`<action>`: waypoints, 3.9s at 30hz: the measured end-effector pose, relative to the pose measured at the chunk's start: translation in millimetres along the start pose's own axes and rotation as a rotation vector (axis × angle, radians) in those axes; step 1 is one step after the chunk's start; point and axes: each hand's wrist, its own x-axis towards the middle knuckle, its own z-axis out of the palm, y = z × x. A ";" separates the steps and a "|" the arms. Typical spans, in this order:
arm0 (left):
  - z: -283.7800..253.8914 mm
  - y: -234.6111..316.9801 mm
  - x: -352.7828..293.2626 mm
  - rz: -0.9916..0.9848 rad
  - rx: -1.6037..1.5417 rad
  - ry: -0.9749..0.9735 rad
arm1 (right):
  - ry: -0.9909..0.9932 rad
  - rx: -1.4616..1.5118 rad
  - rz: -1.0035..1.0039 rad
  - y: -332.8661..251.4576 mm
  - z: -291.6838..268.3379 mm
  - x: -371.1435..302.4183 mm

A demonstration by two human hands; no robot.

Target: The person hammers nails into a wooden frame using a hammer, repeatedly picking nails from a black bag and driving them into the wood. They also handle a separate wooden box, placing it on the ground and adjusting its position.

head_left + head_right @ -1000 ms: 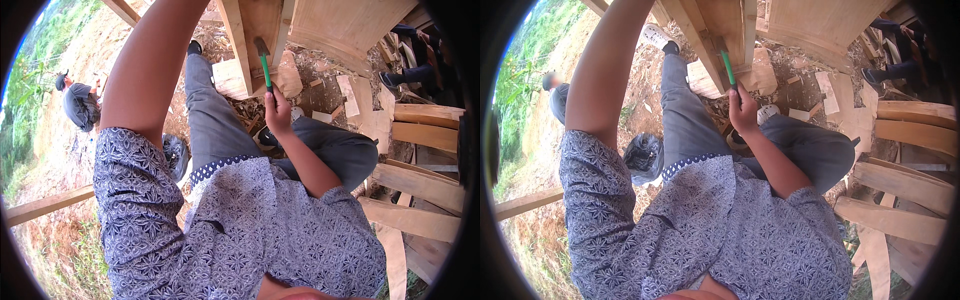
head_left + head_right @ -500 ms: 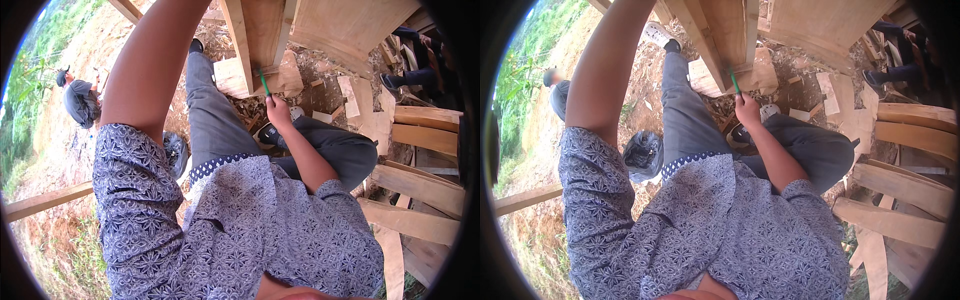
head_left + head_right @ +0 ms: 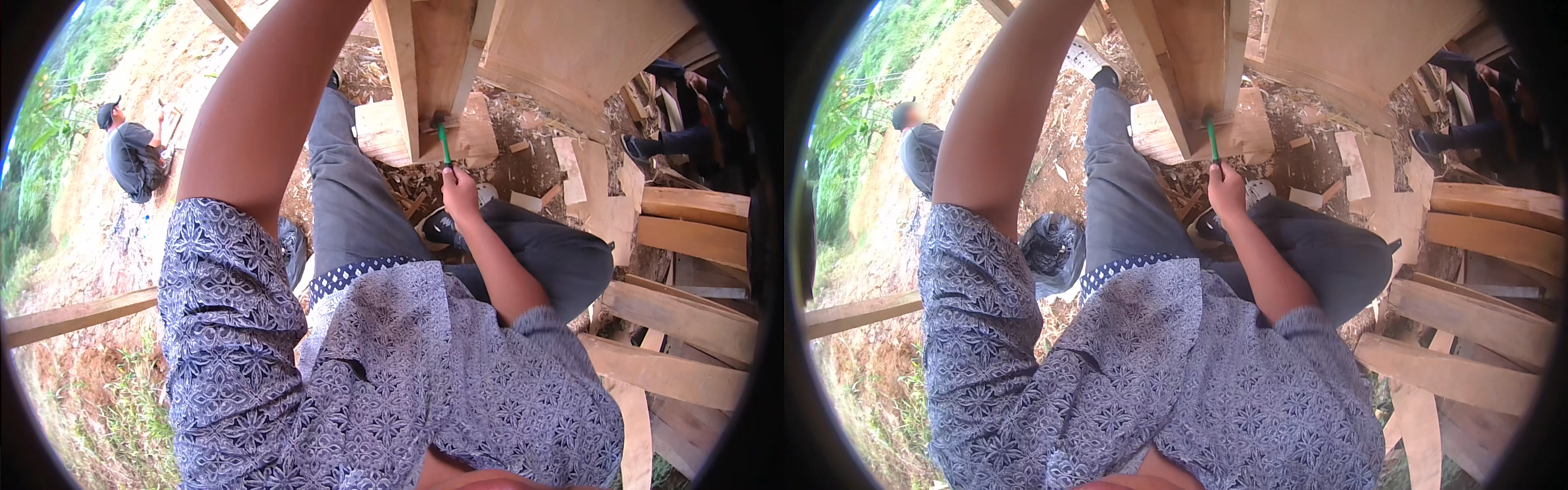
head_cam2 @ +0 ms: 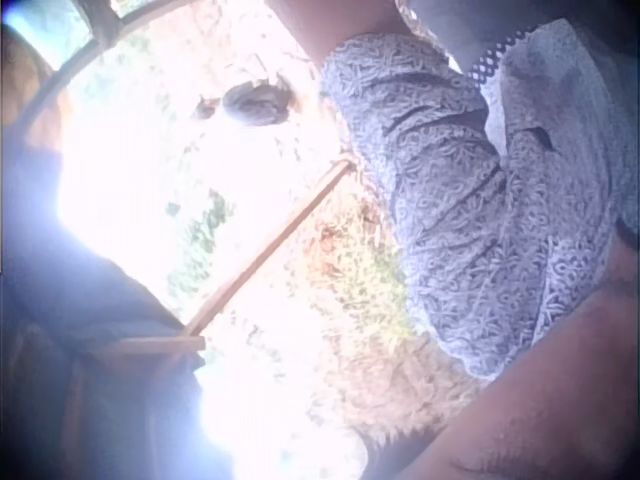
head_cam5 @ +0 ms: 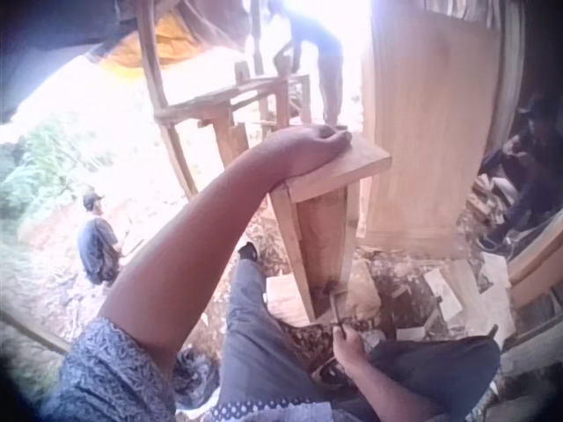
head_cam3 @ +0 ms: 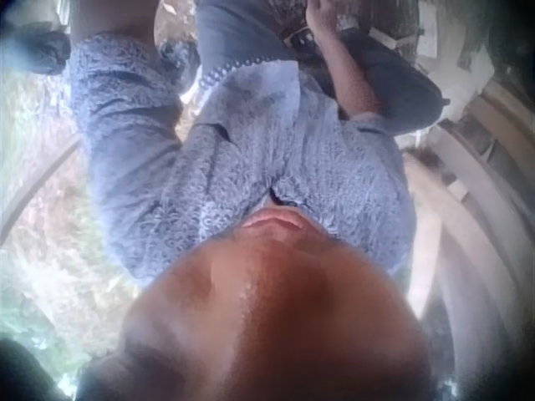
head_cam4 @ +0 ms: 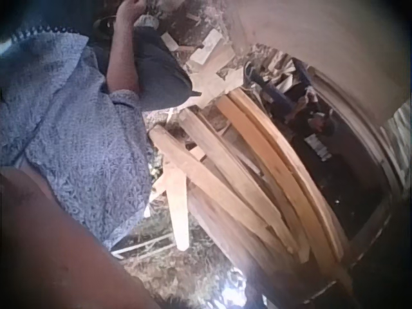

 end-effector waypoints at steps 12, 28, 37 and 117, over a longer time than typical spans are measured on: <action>4.8 -4.1 4.5 -0.044 0.002 -0.017 | -0.046 -0.106 -0.032 6.7 1.6 0.2; -7.3 15.8 -8.7 -0.135 0.015 -0.104 | -0.029 0.280 -0.278 -61.5 -10.1 -37.0; -7.0 2.5 -2.8 0.038 -0.025 -0.034 | -0.025 -0.111 -0.037 15.1 2.2 11.6; -1.1 -11.0 -5.2 -0.053 -0.312 -0.059 | 0.876 0.433 0.093 58.9 -44.0 31.1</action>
